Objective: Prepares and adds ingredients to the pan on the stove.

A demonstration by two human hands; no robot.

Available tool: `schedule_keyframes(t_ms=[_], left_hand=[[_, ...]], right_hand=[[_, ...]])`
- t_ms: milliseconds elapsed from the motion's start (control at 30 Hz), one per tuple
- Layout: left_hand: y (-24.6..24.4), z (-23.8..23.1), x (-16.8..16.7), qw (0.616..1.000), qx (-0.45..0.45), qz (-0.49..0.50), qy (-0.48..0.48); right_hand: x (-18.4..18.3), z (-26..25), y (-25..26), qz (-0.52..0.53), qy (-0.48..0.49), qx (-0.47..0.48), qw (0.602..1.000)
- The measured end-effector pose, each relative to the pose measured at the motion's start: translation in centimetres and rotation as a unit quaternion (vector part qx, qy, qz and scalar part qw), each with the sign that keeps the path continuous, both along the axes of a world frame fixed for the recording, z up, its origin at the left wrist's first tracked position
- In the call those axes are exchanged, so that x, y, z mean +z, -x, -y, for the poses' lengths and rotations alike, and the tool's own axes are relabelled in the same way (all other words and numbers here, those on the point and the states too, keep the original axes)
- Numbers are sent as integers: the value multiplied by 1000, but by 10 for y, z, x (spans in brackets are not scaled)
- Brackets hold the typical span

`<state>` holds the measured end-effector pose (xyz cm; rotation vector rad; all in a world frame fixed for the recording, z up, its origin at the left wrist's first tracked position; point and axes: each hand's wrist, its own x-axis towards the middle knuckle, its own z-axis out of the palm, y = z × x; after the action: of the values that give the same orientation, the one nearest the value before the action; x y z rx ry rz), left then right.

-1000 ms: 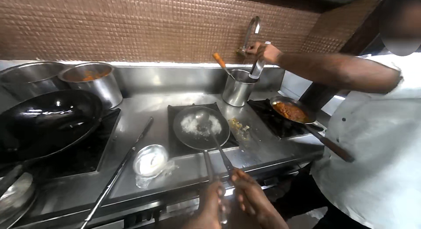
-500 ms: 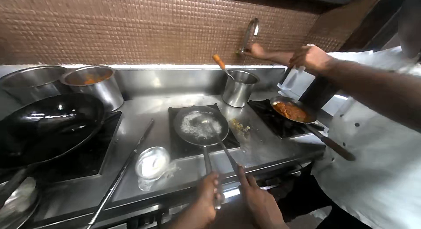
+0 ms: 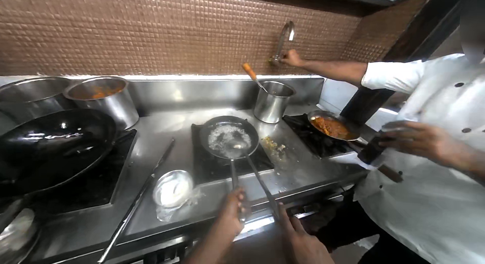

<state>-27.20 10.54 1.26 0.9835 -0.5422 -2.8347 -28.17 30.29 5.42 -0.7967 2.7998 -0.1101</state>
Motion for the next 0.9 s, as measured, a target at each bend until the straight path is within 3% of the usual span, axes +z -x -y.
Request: schedule_keyframes(t_ms=[200, 333, 433, 567, 667, 733, 767, 867, 900], left_hand=[[-36, -44, 33, 996, -31, 70, 44], [-14, -22, 12, 998, -21, 43, 48], [3, -11, 7, 1000, 5, 10, 6], [-31, -47, 33, 995, -40, 75, 43], [-33, -45, 28, 995, -36, 74, 58], [-15, -26, 14, 998, -23, 42, 51], [-7, -17, 7, 999, -13, 24, 35], [-11, -18, 20, 999, -15, 36, 25], [-21, -25, 28, 997, -31, 55, 36]], right_hand=[[-2, 35, 43, 57, -32, 7, 998], [0, 19, 10, 31, -18, -26, 999], [15, -3, -3, 32, -6, 12, 999], [3, 24, 42, 70, -13, 23, 997], [-19, 28, 51, 127, 85, -12, 988], [-18, 13, 34, 224, 211, -59, 950], [-17, 5, 26, 288, 290, -85, 909], [-9, 6, 30, 488, 511, -167, 688], [-12, 12, 39, 510, 532, -173, 653]])
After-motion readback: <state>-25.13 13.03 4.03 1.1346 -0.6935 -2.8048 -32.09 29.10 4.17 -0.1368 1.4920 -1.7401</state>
